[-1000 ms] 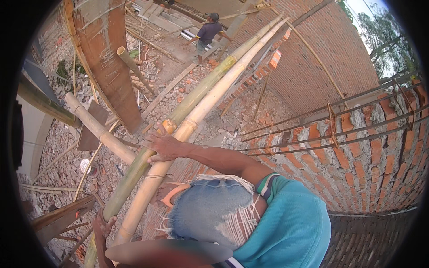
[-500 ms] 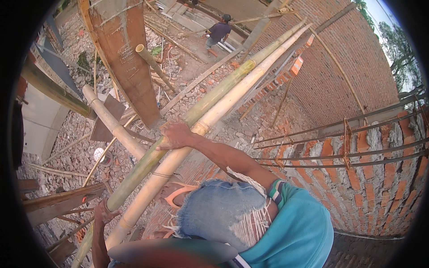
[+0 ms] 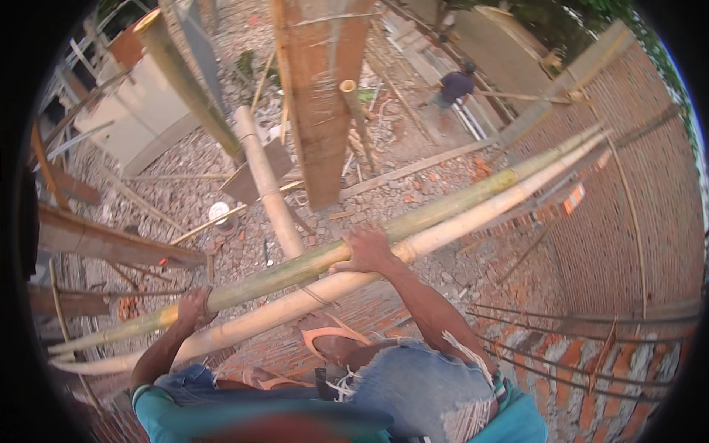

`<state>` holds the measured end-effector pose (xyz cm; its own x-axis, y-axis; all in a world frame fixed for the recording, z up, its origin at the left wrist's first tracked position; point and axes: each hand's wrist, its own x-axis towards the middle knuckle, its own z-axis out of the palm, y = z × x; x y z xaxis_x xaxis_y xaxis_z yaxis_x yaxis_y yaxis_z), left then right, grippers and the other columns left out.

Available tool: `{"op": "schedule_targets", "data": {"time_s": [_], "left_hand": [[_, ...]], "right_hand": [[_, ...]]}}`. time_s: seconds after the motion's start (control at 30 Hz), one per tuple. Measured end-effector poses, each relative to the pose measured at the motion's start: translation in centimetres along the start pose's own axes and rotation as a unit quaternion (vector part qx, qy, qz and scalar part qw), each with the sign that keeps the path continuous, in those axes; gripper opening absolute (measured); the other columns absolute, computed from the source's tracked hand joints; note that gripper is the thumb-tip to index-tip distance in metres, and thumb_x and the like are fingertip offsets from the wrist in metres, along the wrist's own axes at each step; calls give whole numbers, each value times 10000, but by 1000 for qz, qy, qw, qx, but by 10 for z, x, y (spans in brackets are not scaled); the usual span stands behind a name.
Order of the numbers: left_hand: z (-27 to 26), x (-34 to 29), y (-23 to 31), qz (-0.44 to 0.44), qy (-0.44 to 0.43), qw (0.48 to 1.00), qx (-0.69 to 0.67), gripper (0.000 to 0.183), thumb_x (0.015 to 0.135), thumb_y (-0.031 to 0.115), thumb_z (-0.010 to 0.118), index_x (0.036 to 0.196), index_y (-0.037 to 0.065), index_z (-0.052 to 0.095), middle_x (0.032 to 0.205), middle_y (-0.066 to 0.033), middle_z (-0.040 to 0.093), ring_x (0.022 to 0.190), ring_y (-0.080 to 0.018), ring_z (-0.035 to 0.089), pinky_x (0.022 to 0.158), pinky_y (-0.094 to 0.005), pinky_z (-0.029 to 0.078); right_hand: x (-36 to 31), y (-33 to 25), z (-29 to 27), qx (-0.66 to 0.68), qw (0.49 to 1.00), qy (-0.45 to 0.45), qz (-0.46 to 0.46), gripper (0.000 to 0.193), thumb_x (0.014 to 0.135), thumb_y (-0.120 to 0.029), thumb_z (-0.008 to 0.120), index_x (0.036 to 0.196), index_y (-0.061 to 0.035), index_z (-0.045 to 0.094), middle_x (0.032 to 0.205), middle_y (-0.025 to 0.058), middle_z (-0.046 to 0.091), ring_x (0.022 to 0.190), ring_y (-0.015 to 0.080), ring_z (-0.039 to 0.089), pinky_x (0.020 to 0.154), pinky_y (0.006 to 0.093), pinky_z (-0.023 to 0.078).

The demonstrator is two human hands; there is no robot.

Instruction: The person lifts and positions bamboo poles to assemble a scaffolding structure. They align the poles with existing supports and adjust their placement to secure the framework.

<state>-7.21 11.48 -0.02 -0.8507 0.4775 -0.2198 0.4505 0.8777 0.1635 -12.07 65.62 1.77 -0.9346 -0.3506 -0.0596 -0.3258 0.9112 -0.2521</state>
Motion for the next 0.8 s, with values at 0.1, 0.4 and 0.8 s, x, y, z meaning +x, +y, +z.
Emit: {"op": "schedule_targets", "data": {"time_s": [0.1, 0.4, 0.8], "left_hand": [[12, -3, -8, 29, 4, 999, 20, 630, 762, 471, 732, 1248, 125, 532, 1068, -149, 662, 902, -351, 700, 682, -483, 578], [20, 7, -11, 3, -7, 1000, -1, 799, 686, 500, 800, 1365, 240, 468, 1025, -99, 663, 863, -355, 708, 641, -488, 580], [-6, 3, 2, 3, -14, 1000, 14, 588, 771, 442, 729, 1265, 202, 520, 973, -114, 677, 892, -363, 697, 704, -513, 565]], "right_hand": [[3, -1, 3, -2, 999, 33, -41, 846, 612, -703, 805, 1144, -56, 682, 1048, 172, 695, 1076, 362, 624, 995, 509, 416], [4, 7, 7, -69, 997, -41, -9, 890, 654, -618, 822, 1329, -90, 581, 1383, 227, 587, 1277, 428, 514, 1099, 562, 338], [5, 10, 5, -52, 997, -58, -9, 926, 670, -652, 804, 1349, -67, 572, 1382, 248, 581, 1262, 446, 522, 1125, 571, 320]]}}
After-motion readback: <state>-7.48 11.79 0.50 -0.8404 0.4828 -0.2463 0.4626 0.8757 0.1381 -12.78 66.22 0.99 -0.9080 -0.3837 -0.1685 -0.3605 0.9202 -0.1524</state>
